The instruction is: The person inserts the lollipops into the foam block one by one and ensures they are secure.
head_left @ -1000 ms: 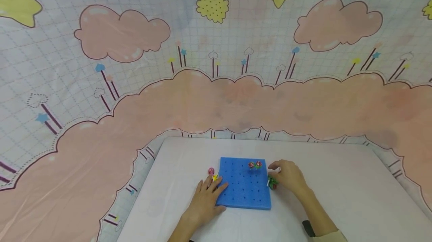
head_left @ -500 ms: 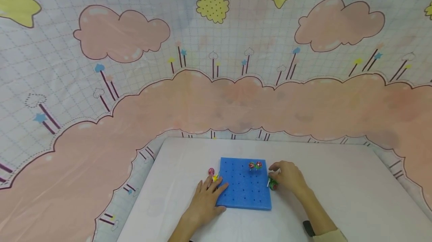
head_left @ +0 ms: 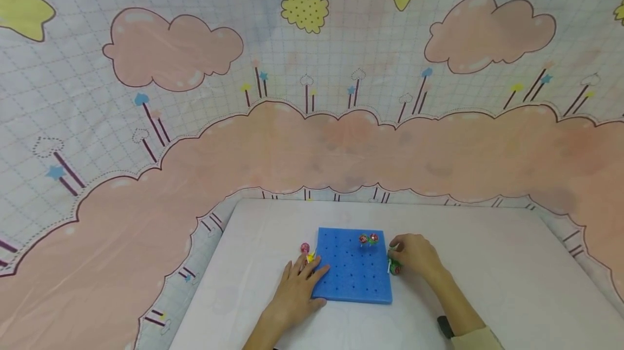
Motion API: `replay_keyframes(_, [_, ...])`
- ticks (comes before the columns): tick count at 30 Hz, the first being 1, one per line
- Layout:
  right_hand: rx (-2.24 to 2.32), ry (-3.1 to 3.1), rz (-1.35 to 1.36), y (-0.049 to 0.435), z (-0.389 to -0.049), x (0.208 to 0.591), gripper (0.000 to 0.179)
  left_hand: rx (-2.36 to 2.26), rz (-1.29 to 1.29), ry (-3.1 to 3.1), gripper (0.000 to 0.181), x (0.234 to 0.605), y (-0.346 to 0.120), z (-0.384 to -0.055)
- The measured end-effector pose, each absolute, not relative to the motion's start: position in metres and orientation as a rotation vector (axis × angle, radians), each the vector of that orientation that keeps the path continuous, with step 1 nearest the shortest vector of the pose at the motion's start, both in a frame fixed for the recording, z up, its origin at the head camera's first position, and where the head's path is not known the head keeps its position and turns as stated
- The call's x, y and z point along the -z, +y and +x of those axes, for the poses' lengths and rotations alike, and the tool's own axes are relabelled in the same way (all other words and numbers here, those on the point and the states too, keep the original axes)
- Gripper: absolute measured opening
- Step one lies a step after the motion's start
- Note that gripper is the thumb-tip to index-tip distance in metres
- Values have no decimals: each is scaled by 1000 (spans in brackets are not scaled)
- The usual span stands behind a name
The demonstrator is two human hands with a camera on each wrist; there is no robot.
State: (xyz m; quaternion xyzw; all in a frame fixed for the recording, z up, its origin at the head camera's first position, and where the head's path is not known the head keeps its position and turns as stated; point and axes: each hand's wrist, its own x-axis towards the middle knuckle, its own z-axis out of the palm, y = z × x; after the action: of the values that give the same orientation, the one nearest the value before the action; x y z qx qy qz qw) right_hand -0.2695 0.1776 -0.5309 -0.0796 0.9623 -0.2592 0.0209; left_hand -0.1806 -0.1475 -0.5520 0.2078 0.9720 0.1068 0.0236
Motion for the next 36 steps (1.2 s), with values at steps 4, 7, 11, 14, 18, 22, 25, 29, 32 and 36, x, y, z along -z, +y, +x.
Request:
replay_keyframes(4, [812,2977,-245,179,-270,533,20,-324,642,3008,71,551,-147,-180])
replay_keyframes(7, [820,2967,-252,180,-271,535,20,-328,645,3009,72,551,-147,-180])
replay_keyframes(11, [830,2959,-263,180,-271,535,19,-338,648,3010,72,550,-147,-180])
replay_keyframes(14, [839,2954,-262,180,-271,534,18,-341,645,3006,71,550,-147,-179])
replay_keyframes(18, [857,2950,-252,180,-271,535,18,-344,644,3004,71,550,-147,-179])
replay_keyframes(22, [885,2944,-237,180,-272,536,17,-335,651,3016,71,552,-147,-181])
replay_keyframes(25, [904,2945,-231,180,-273,538,17,-323,651,3024,72,555,-147,-181])
replay_keyframes(29, [919,2964,-236,180,-273,539,18,-319,647,3026,72,557,-147,-182])
replay_keyframes(32, [943,2975,-243,180,-272,539,18,-328,648,3027,72,556,-147,-181])
replay_keyframes(36, [1024,2964,-253,180,-273,538,17,-347,642,3024,72,555,-146,-181])
